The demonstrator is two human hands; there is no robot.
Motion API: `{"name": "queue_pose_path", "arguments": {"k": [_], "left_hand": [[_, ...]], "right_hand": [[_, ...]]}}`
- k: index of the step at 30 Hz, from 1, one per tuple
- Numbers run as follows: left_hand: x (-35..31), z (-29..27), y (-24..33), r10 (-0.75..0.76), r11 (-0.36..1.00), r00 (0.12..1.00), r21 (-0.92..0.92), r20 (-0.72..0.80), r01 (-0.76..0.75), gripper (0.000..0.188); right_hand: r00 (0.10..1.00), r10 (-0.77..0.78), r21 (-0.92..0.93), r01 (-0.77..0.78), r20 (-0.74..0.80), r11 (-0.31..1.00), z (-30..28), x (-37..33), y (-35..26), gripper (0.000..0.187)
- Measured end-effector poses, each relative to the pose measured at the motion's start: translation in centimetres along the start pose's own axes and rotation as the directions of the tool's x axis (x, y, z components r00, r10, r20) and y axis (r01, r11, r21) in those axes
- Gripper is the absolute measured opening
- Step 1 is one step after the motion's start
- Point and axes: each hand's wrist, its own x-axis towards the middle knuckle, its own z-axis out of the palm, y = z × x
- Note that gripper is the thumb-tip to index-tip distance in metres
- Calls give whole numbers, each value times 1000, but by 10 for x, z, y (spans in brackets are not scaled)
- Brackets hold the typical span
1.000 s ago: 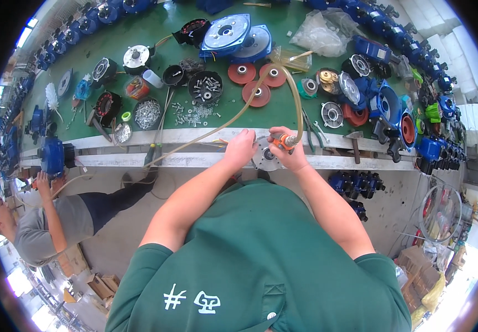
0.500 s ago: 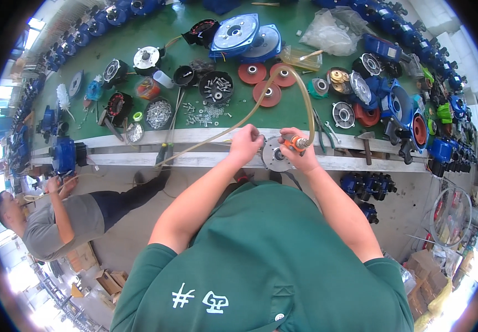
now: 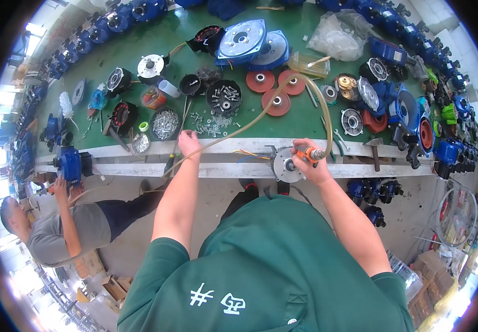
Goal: The person is assembling components of small electric motors on a workbench using a pneumatic screwdriver.
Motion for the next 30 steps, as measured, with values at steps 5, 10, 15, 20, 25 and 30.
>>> {"name": "queue_pose_path", "arguments": {"k": [5, 10, 15, 20, 25, 30], "left_hand": [[19, 6, 9, -34, 990, 999, 133, -30, 38, 18], [31, 6, -2, -14, 981, 1000, 193, 4, 13, 22], [10, 0, 0, 11, 992, 996, 127, -92, 0, 30], [-73, -6, 16, 6, 993, 996, -121, 91, 5, 32], [-193, -14, 72, 175, 976, 830, -207, 530, -73, 76], [-251, -10, 120, 327, 944, 706, -191, 628, -268, 111]], "right_hand": [[998, 32, 29, -31, -44, 999, -1, 0, 5, 35], [1000, -7, -81, 6, -16, 997, 5, 4, -1, 34], [1000, -14, -69, 14, 3, 998, 5, 2, -1, 33], [999, 7, 14, -8, 37, 1000, -8, 4, 7, 35], [996, -15, 22, 13, 92, 1000, -13, 5, 4, 36], [983, -50, -48, 59, 174, 997, -13, 7, -3, 35]]}}
